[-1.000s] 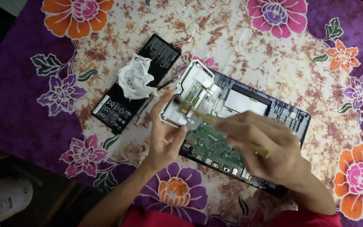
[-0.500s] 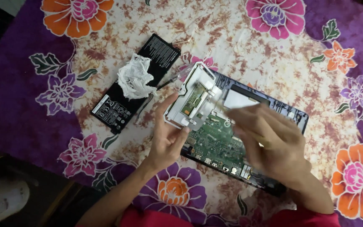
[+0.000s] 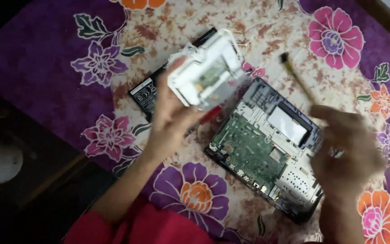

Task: Disassembling a laptop, removing the battery, and cleaning the internal hardware using a screwdriver and a brush.

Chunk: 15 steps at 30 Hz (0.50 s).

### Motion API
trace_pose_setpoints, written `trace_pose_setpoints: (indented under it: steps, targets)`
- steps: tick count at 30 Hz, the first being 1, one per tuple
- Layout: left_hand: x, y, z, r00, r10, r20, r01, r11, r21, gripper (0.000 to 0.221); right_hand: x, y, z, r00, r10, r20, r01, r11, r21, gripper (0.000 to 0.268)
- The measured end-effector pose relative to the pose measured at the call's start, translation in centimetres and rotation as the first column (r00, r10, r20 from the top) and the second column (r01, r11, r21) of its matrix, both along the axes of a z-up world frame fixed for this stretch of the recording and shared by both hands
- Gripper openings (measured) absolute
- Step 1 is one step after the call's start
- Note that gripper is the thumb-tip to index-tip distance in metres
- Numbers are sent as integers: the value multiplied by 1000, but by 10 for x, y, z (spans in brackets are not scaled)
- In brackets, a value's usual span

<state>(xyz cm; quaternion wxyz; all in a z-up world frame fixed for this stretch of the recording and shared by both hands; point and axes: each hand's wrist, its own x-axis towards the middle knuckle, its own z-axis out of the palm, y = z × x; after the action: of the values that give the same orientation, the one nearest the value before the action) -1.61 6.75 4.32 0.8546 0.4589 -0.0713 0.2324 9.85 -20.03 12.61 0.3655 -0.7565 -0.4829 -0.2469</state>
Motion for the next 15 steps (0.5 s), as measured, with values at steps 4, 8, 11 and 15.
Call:
trace_pose_setpoints:
  steps: [4,8,11,15]
  targets:
    - [-18,20,2,999,29,45,-26,997,-67,75,-6,48,-33,955,-278,-106,137,727,-673,20]
    - [-29,27,1,997,71,-17,-73,988,-133,75,-25,75,-67,894,268,359,1,800,-600,31]
    - [-32,29,-1,993,99,-57,-104,991,-86,72,-41,104,-70,850,267,454,60,807,-587,10]
    - [-33,30,-9,986,97,-134,-112,988,-106,77,-55,127,-83,862,308,403,29,763,-646,11]
